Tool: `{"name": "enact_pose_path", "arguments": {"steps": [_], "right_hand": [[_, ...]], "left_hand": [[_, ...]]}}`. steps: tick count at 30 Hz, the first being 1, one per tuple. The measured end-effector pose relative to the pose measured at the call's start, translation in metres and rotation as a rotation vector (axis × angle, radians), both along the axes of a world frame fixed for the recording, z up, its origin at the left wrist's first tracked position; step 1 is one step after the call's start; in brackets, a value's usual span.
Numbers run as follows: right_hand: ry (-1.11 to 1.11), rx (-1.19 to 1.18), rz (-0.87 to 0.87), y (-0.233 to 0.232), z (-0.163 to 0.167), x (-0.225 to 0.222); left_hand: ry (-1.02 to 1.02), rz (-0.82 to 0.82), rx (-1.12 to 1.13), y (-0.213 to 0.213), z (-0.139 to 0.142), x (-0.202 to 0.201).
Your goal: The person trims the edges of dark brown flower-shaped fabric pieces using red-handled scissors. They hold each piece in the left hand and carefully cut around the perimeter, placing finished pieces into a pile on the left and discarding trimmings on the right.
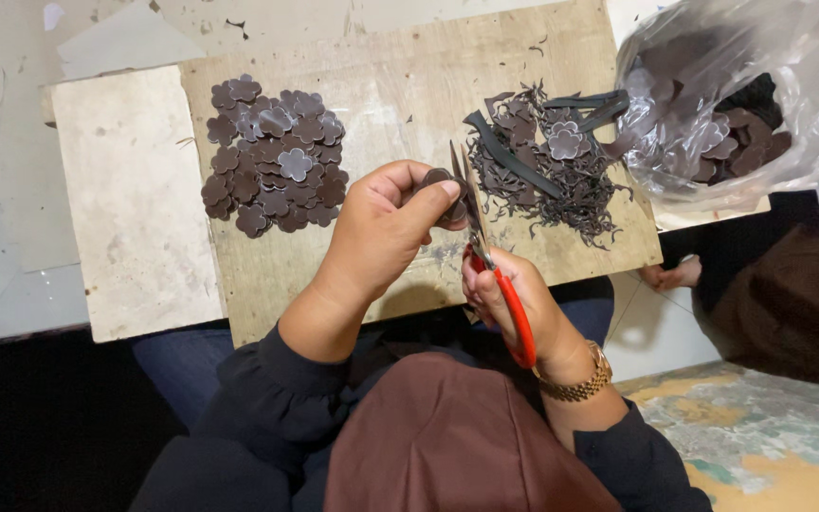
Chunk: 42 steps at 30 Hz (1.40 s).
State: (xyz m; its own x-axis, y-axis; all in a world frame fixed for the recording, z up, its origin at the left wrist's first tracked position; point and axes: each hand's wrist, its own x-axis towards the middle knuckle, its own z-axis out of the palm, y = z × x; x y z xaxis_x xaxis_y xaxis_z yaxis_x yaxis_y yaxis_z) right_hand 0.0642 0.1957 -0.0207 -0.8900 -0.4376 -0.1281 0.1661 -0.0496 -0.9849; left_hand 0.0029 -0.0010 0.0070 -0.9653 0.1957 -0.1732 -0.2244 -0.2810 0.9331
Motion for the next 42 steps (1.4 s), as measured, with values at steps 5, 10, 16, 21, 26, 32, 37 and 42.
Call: {"name": "enact_pose_path", "arguments": {"steps": [5,10,16,21,26,32,37,42], "right_hand": [[-0.044,-0.013,-0.001,0.001,-0.002,0.001],[-0.021,0.02,-0.002,0.002,-0.006,0.0],[-0.045,0.023,-0.001,0.003,-0.008,0.001],[-0.043,0.056,-0.017,0.002,-0.011,0.002],[-0.038,0.069,-0.025,0.001,-0.015,0.003],[-0.049,0.058,-0.037,-0.002,-0.015,0.005],[-0.085,-0.047,0.014,-0.002,-0.009,0.006],[-0.033,-0.048,0.017,-0.005,-0.009,0.004]], "left_hand": [[0.019,0.008,0.061,0.0,-0.001,-0.001],[0.016,0.015,0.083,-0.002,-0.002,-0.002],[0.048,0.03,0.149,-0.003,-0.004,-0.003],[0.062,0.04,0.143,-0.005,-0.006,-0.004],[0.087,0.032,0.154,-0.005,-0.01,-0.005],[0.124,0.024,0.152,-0.007,-0.012,-0.005],[0.098,0.008,0.057,-0.009,-0.01,-0.004],[0.084,0.003,0.037,-0.006,-0.009,-0.003]]}}
